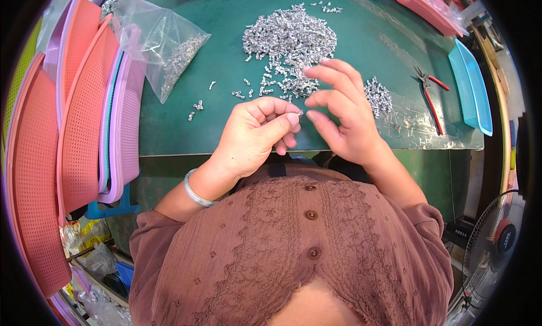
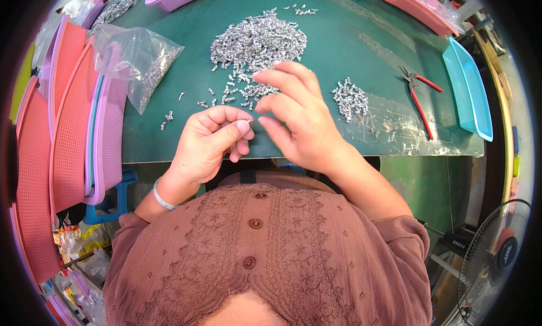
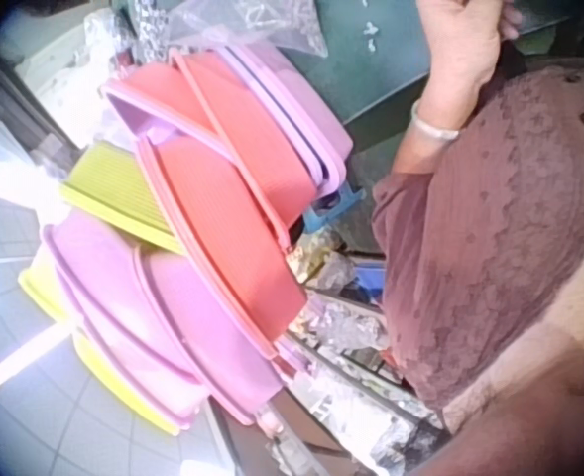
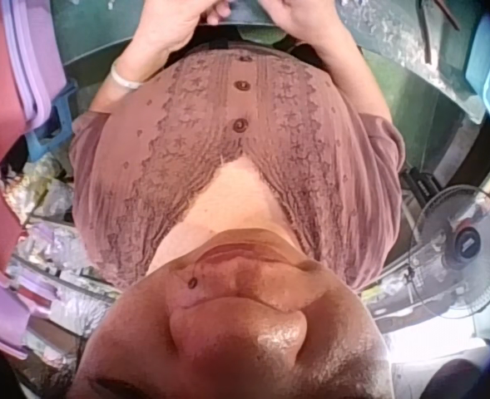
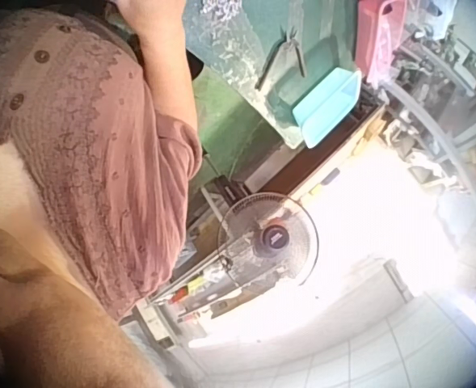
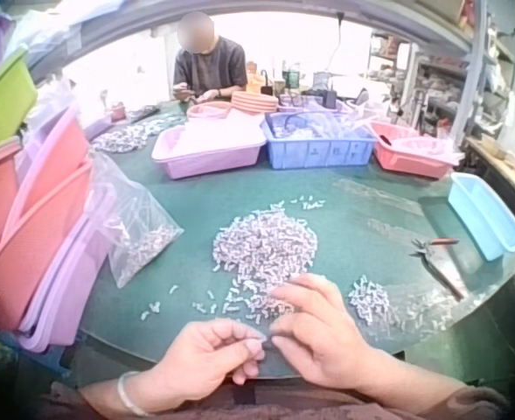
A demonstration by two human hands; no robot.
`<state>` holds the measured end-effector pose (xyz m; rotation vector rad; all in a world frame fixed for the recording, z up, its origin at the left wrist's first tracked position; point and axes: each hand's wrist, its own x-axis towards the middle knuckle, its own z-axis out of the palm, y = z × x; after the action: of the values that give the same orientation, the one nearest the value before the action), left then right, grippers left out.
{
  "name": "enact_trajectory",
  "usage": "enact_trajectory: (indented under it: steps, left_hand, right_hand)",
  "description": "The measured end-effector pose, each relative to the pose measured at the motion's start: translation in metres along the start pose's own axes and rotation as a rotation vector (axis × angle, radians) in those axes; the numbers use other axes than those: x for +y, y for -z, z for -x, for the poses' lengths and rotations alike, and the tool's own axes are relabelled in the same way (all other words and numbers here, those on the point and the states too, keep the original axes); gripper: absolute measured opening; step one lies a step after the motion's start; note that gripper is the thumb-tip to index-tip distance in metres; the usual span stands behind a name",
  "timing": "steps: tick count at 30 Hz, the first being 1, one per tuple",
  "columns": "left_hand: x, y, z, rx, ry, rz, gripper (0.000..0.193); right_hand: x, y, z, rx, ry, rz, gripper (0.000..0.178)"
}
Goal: The person sits at a green workbench and uses both hands to pick up small silver metal parts from a pile. They connect the parts together to form a chain and place the finished chain into a clear plastic bag.
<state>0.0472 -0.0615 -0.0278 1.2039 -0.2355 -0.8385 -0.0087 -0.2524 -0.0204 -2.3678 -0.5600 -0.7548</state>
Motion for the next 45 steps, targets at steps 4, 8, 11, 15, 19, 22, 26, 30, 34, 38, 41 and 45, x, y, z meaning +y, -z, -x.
enact_trajectory:
  steps: [4,8,11,15,19,22,26,30,34,38,41,45]
  left_hand:
    - [0.001,0.000,0.000,0.006,0.007,-0.031,0.015]
    - [0.001,0.000,-0.001,0.006,0.005,-0.018,0.013]
    - [0.000,0.000,-0.002,0.011,0.006,-0.005,0.010]
    - [0.002,0.002,-0.003,-0.031,0.037,0.084,0.009]
    - [0.001,0.006,-0.005,-0.120,0.061,0.249,0.010]
    - [-0.002,0.010,-0.007,-0.179,0.045,0.336,0.013]
    - [-0.004,0.011,-0.008,-0.187,0.025,0.324,0.017]
    - [-0.004,0.009,-0.007,-0.160,0.020,0.294,0.021]
    - [-0.003,0.007,-0.006,-0.146,0.025,0.260,0.021]
    - [-0.002,0.004,-0.006,-0.115,0.022,0.212,0.020]
    - [0.000,0.001,-0.005,-0.097,0.024,0.192,0.019]
    - [0.002,0.000,-0.005,-0.096,0.025,0.170,0.020]
  right_hand:
    - [0.006,-0.002,0.006,-0.079,-0.164,0.255,0.029]
    - [0.011,-0.002,0.013,-0.132,-0.158,0.274,0.025]
    - [0.012,0.000,0.014,-0.135,-0.153,0.207,0.020]
    - [0.014,0.007,0.014,-0.113,-0.178,0.147,0.016]
    - [0.016,0.010,0.017,-0.102,-0.176,0.164,0.015]
    - [0.018,0.008,0.018,-0.091,-0.181,0.165,0.014]
    - [0.018,0.007,0.017,-0.098,-0.173,0.188,0.015]
    - [0.018,0.009,0.017,-0.122,-0.155,0.188,0.014]
    - [0.017,0.011,0.016,-0.117,-0.158,0.158,0.012]
    - [0.018,0.008,0.018,-0.131,-0.135,0.166,0.012]
    - [0.017,0.008,0.019,-0.137,-0.137,0.148,0.012]
    - [0.014,0.008,0.016,-0.126,-0.120,0.113,0.010]
